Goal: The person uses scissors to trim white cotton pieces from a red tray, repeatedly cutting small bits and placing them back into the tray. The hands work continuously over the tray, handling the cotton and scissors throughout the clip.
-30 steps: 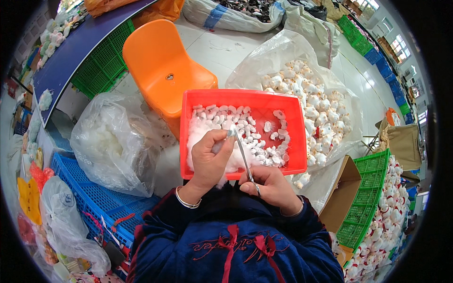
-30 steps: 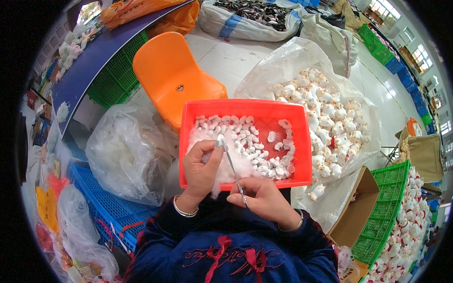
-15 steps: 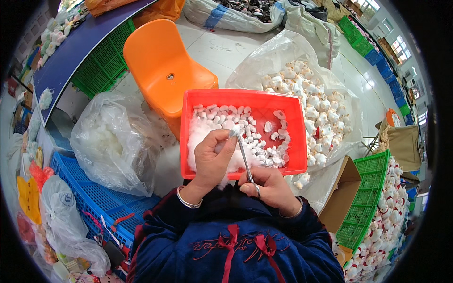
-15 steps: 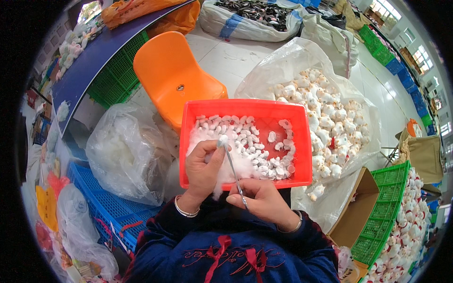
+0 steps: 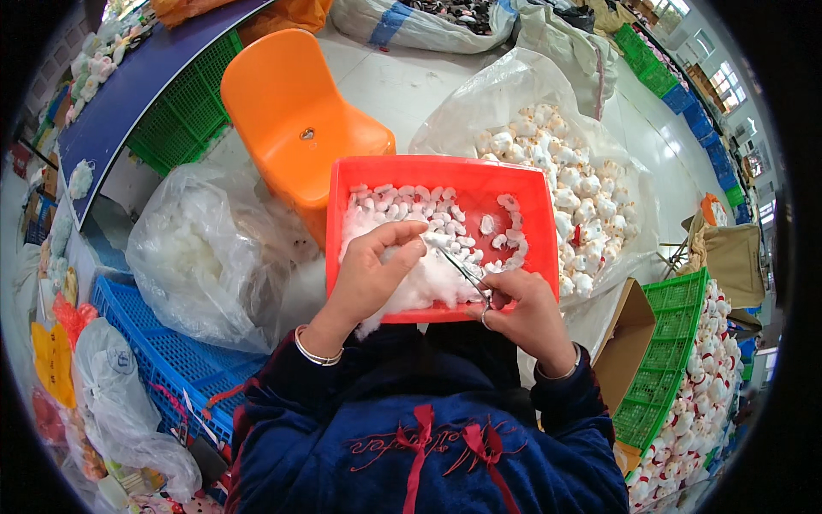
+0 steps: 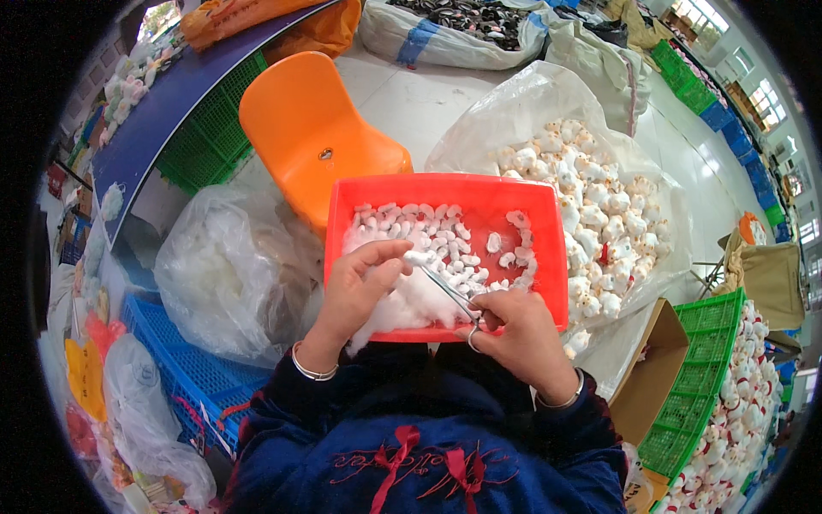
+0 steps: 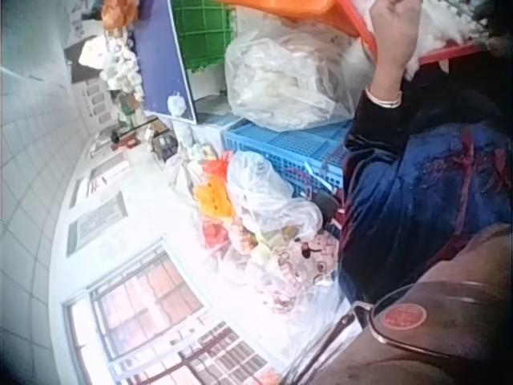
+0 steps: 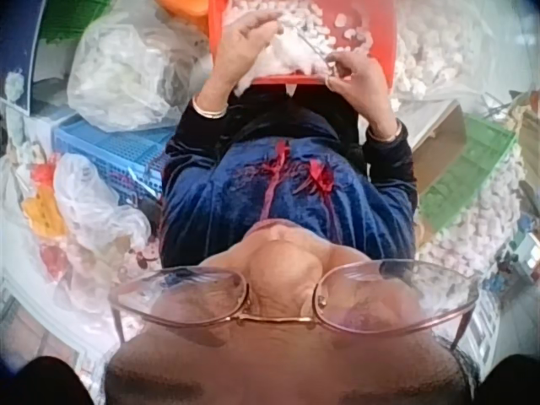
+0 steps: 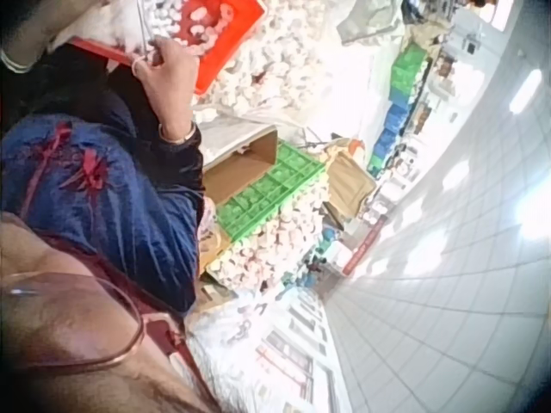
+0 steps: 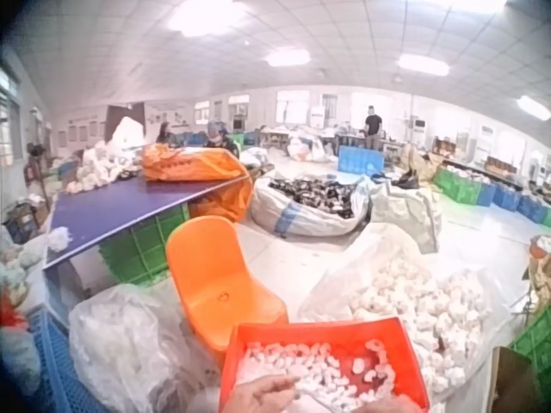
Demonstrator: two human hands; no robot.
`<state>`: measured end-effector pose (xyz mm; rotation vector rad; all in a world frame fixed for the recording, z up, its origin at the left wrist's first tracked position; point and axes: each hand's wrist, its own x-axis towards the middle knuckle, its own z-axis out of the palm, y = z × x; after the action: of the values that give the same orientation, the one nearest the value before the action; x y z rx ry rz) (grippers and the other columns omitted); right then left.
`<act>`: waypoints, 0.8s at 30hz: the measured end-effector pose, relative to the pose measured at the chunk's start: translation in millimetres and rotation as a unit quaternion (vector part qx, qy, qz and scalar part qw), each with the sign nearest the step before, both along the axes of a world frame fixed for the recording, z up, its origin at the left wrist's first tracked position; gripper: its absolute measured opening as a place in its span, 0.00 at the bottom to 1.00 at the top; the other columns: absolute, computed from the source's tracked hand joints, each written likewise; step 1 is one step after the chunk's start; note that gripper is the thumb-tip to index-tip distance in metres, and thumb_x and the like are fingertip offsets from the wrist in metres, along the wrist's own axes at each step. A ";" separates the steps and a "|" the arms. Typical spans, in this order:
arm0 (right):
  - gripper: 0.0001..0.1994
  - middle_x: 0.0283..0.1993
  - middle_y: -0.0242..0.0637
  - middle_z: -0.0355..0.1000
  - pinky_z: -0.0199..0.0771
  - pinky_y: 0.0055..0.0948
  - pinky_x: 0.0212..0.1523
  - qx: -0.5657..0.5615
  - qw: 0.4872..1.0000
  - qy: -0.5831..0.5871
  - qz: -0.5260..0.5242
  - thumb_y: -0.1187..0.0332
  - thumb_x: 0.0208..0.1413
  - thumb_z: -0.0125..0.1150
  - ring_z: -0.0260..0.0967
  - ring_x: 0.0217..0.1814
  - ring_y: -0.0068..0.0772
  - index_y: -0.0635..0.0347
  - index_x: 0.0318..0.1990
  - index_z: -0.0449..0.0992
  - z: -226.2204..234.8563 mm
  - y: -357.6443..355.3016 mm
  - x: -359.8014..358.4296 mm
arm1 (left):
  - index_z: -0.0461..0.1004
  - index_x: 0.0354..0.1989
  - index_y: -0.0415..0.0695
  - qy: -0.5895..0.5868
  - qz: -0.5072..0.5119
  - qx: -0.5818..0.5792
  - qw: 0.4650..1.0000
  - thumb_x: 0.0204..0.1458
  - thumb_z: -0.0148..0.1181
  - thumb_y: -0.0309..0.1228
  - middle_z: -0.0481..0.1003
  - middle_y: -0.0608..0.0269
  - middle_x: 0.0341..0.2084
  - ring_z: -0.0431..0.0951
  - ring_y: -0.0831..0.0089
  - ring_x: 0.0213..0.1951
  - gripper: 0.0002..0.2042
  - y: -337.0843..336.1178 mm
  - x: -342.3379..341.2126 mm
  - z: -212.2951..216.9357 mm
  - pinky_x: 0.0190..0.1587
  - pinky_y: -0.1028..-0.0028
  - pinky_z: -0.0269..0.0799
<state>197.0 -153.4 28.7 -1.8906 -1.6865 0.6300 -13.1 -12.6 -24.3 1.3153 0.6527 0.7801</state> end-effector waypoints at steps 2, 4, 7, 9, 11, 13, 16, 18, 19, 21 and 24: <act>0.15 0.27 0.39 0.75 0.73 0.38 0.34 0.019 0.998 -0.044 0.036 0.67 0.43 0.76 0.75 0.31 0.42 0.61 0.39 0.83 6.6 -0.3 4.7 | 0.81 0.50 0.34 0.032 -0.013 -0.001 0.999 0.61 0.64 0.28 0.82 0.63 0.40 0.78 0.79 0.43 0.13 -0.1 0.2 3.6 0.51 0.77 0.73; 0.15 0.28 0.38 0.76 0.73 0.40 0.35 0.005 0.995 -0.076 0.061 0.65 0.43 0.76 0.76 0.33 0.44 0.59 0.39 0.84 14.0 -0.6 9.4 | 0.82 0.47 0.34 0.057 -0.037 0.013 0.998 0.61 0.66 0.29 0.83 0.63 0.39 0.78 0.79 0.43 0.12 1.5 -1.3 2.6 0.50 0.77 0.74; 0.17 0.29 0.37 0.76 0.73 0.39 0.39 -0.038 0.992 -0.088 0.085 0.63 0.43 0.76 0.76 0.34 0.43 0.59 0.41 0.83 25.5 1.0 13.3 | 0.82 0.44 0.34 0.062 -0.052 -0.014 0.997 0.61 0.66 0.29 0.83 0.64 0.36 0.79 0.80 0.41 0.10 2.4 -0.4 2.9 0.49 0.77 0.74; 0.18 0.32 0.36 0.77 0.71 0.40 0.44 -0.075 0.989 -0.095 0.085 0.62 0.44 0.76 0.76 0.38 0.43 0.57 0.43 0.83 26.4 0.6 16.2 | 0.82 0.44 0.34 0.048 -0.054 -0.027 0.997 0.61 0.65 0.29 0.83 0.65 0.36 0.79 0.81 0.41 0.10 1.4 -0.2 0.7 0.48 0.78 0.74; 0.19 0.35 0.36 0.78 0.70 0.41 0.48 -0.074 0.986 -0.128 0.082 0.61 0.44 0.76 0.76 0.42 0.42 0.56 0.45 0.83 29.5 -1.8 19.5 | 0.82 0.44 0.34 0.036 -0.045 -0.051 0.997 0.61 0.65 0.29 0.82 0.65 0.36 0.79 0.81 0.39 0.09 2.4 -0.2 -2.4 0.46 0.79 0.74; 0.20 0.38 0.36 0.78 0.68 0.41 0.52 -0.035 0.979 -0.183 0.078 0.60 0.45 0.76 0.75 0.46 0.41 0.55 0.46 0.83 37.8 -5.7 22.6 | 0.82 0.44 0.35 0.028 -0.024 -0.083 0.996 0.61 0.65 0.28 0.82 0.65 0.35 0.78 0.82 0.38 0.09 5.3 -0.9 -6.2 0.44 0.80 0.74; 0.25 0.46 0.37 0.76 0.66 0.41 0.55 -0.048 0.969 -0.236 0.061 0.62 0.40 0.77 0.71 0.53 0.43 0.55 0.50 0.81 54.7 -5.0 22.3 | 0.81 0.43 0.35 0.022 -0.007 -0.086 0.996 0.61 0.65 0.29 0.82 0.65 0.34 0.78 0.83 0.36 0.09 3.0 0.5 -0.6 0.42 0.81 0.73; 0.28 0.49 0.38 0.75 0.66 0.42 0.56 -0.031 0.965 -0.251 0.069 0.63 0.38 0.77 0.69 0.55 0.45 0.55 0.51 0.79 58.2 -2.3 20.6 | 0.81 0.43 0.35 0.030 -0.004 -0.062 0.998 0.61 0.65 0.29 0.82 0.65 0.34 0.78 0.83 0.36 0.09 0.3 3.0 -0.2 0.42 0.80 0.73; 0.29 0.51 0.38 0.74 0.65 0.42 0.57 -0.026 0.965 -0.251 0.077 0.63 0.37 0.78 0.68 0.57 0.45 0.56 0.52 0.79 59.1 0.3 18.0 | 0.81 0.43 0.35 0.034 -0.002 -0.050 0.998 0.61 0.65 0.29 0.82 0.66 0.34 0.78 0.83 0.36 0.09 -0.8 3.8 0.1 0.42 0.80 0.73; 0.30 0.53 0.40 0.73 0.65 0.42 0.58 -0.017 0.963 -0.255 0.081 0.63 0.36 0.78 0.67 0.59 0.47 0.57 0.52 0.78 59.3 4.2 16.3 | 0.81 0.43 0.35 0.040 -0.005 -0.041 0.998 0.61 0.65 0.29 0.82 0.66 0.34 0.78 0.82 0.36 0.09 -1.7 3.7 2.7 0.43 0.80 0.73; 0.31 0.54 0.42 0.72 0.65 0.42 0.58 -0.006 0.961 -0.265 0.072 0.62 0.36 0.79 0.66 0.60 0.48 0.58 0.52 0.77 55.7 7.0 17.2 | 0.81 0.42 0.35 0.042 -0.005 -0.040 0.998 0.61 0.65 0.29 0.81 0.66 0.34 0.78 0.82 0.37 0.09 -2.9 3.4 3.0 0.44 0.79 0.73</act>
<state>214.2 -146.3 84.4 -2.0829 -2.1655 0.1853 -9.7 -15.5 -21.4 1.2825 0.7373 0.6859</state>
